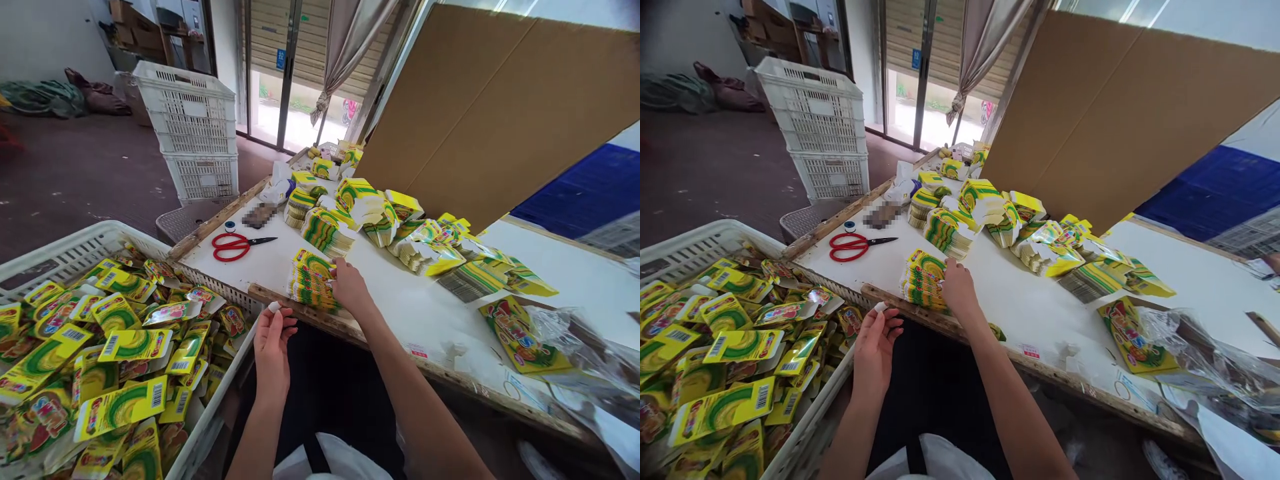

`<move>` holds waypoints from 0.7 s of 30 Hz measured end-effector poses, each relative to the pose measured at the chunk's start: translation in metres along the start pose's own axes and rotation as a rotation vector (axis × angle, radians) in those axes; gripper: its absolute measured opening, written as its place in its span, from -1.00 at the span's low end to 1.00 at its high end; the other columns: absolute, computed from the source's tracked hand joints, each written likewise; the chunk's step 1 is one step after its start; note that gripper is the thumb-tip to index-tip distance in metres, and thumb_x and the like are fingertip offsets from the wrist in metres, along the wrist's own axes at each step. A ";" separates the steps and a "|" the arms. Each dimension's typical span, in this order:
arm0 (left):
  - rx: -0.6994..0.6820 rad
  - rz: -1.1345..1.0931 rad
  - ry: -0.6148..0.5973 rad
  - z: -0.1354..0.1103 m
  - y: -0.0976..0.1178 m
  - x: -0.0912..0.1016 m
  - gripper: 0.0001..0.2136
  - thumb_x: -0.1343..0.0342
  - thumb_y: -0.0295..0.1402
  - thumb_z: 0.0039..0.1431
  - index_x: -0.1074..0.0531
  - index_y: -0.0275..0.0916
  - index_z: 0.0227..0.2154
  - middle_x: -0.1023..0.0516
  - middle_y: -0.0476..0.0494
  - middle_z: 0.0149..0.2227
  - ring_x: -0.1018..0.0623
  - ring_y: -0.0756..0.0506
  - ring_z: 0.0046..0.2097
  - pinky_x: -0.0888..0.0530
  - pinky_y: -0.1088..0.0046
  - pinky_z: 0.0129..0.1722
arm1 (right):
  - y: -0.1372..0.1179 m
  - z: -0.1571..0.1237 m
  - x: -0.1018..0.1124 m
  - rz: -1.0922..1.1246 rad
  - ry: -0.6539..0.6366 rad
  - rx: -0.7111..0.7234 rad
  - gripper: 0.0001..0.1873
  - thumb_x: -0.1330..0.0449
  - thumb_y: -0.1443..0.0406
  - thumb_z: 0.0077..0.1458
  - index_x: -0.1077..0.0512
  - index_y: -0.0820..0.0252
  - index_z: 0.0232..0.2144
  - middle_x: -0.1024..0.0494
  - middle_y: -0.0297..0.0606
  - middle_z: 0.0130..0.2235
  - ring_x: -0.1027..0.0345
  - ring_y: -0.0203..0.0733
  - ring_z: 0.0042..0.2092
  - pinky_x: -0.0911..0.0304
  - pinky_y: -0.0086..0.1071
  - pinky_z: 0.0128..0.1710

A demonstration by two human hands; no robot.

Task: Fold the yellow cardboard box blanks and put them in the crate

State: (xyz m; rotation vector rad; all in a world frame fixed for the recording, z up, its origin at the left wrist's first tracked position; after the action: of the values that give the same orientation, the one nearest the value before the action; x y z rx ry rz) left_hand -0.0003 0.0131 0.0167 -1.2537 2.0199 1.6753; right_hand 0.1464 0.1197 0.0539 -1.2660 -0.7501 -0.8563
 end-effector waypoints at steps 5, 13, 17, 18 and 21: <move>0.003 0.053 -0.039 -0.001 -0.007 0.002 -0.63 -0.31 -0.12 -0.09 -0.43 -0.23 -0.26 -0.53 -0.03 -0.34 -0.48 0.05 -0.38 -0.42 0.57 -0.40 | -0.002 -0.009 0.004 0.118 0.111 -0.010 -0.50 -0.05 0.54 -0.12 -0.20 0.24 -0.06 -0.45 -0.07 -0.19 -0.35 0.01 -0.13 -0.27 -0.11 -0.12; -0.107 -0.065 -0.215 -0.012 -0.007 -0.004 -0.49 -0.23 0.04 -0.06 -0.41 -0.15 -0.10 -0.50 -0.18 -0.06 -0.46 -0.19 0.05 -0.42 0.26 0.02 | -0.028 -0.088 0.010 0.645 -0.219 0.115 -0.49 -0.08 0.47 -0.15 -0.13 0.10 -0.10 -0.40 -0.39 -0.36 -0.35 -0.27 -0.37 -0.31 -0.39 -0.37; -0.083 -0.141 -0.211 -0.018 0.002 -0.007 -0.54 -0.16 0.13 -0.05 -0.45 -0.20 -0.35 -0.48 -0.10 -0.39 -0.52 -0.12 -0.24 -0.50 0.35 -0.19 | -0.048 -0.129 0.000 0.847 -0.387 0.049 -0.52 -0.10 0.49 -0.15 -0.16 0.08 -0.13 -0.40 -0.42 -0.37 -0.33 -0.29 -0.37 -0.27 -0.42 -0.37; -0.093 -0.183 -0.178 -0.019 0.004 -0.007 -0.55 -0.18 0.13 -0.07 -0.43 -0.20 -0.41 -0.43 -0.05 -0.45 -0.49 -0.06 -0.34 -0.50 0.42 -0.27 | -0.052 -0.134 -0.001 0.839 -0.386 0.054 -0.54 -0.10 0.49 -0.14 -0.18 0.08 -0.14 -0.40 -0.42 -0.37 -0.32 -0.28 -0.35 -0.27 -0.42 -0.36; -0.081 -0.242 -0.061 -0.017 0.005 -0.008 -0.48 -0.23 0.21 -0.22 -0.35 -0.21 -0.54 -0.29 0.05 -0.56 -0.35 0.05 -0.52 -0.42 0.57 -0.48 | -0.056 -0.139 -0.002 0.731 -0.404 0.117 -0.60 -0.10 0.50 -0.15 -0.27 0.09 -0.20 -0.41 -0.40 -0.35 -0.28 -0.27 -0.34 -0.23 -0.43 -0.36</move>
State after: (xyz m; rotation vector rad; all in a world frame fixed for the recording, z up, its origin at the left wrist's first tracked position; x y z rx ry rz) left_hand 0.0062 0.0017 0.0305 -1.3926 1.7028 1.6715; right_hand 0.0985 -0.0226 0.0584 -1.4794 -0.5669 0.0380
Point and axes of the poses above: each hand's wrist, its own z-axis towards the middle knuckle, its own x-axis out of the back of the hand, y = z × x, the point moved 1 cm from there along z, towards the middle knuckle
